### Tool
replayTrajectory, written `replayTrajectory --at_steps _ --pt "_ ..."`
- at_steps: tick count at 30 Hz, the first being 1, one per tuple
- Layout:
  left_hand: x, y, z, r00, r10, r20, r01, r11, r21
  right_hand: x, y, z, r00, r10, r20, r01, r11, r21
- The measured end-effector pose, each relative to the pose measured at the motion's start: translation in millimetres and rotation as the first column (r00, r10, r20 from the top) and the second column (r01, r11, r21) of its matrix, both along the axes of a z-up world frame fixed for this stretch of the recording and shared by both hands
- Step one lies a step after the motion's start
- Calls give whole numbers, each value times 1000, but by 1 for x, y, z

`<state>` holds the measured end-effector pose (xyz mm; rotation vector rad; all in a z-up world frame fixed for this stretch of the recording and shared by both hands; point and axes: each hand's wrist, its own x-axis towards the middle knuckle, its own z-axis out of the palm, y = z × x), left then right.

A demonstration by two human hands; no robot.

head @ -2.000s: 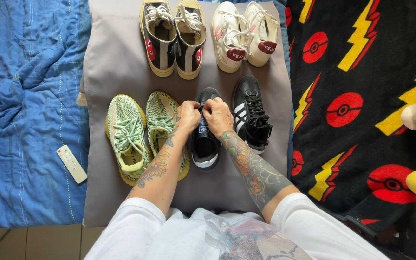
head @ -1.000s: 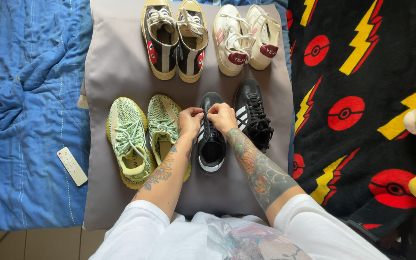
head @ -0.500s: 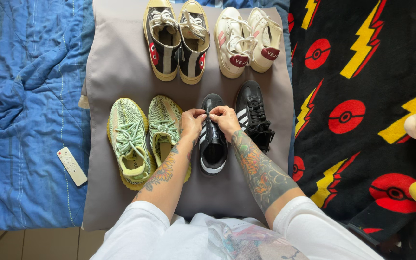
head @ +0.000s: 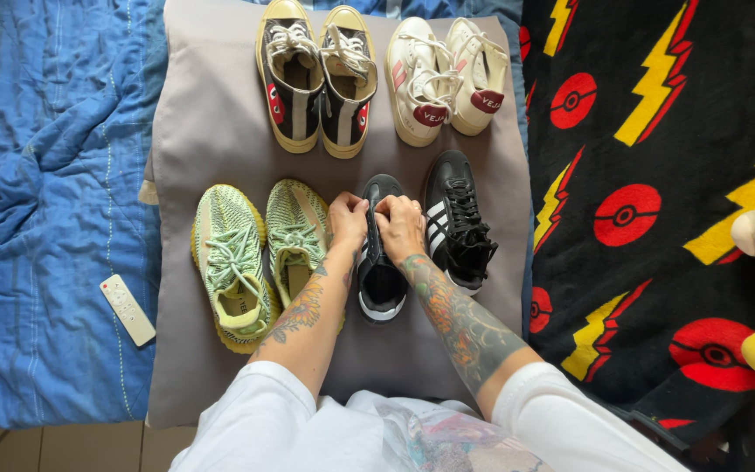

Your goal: The person threads and ties the laces of a pair of black sneakers placed on a pillow. They repeatedly pull, adjust, and knot the laces on both shoes, finishing with a tied bow on each.

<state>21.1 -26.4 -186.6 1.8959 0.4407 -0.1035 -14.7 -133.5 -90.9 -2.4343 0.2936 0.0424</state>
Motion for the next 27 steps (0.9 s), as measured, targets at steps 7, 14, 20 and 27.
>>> replayTrajectory --at_steps 7,14,20,27 --pt "43 31 85 972 225 63 -192 921 -338 -48 -7 16 971 -100 219 73 989 125" --pt "71 172 192 799 493 345 -169 734 -658 -49 -7 3 977 -99 191 73 988 139" --pt "42 200 202 923 -7 385 -72 979 192 -34 -29 10 979 34 202 -48 997 66" --pt "21 42 134 788 -614 -45 503 599 623 5 -65 19 989 117 -94 -118 993 -2"
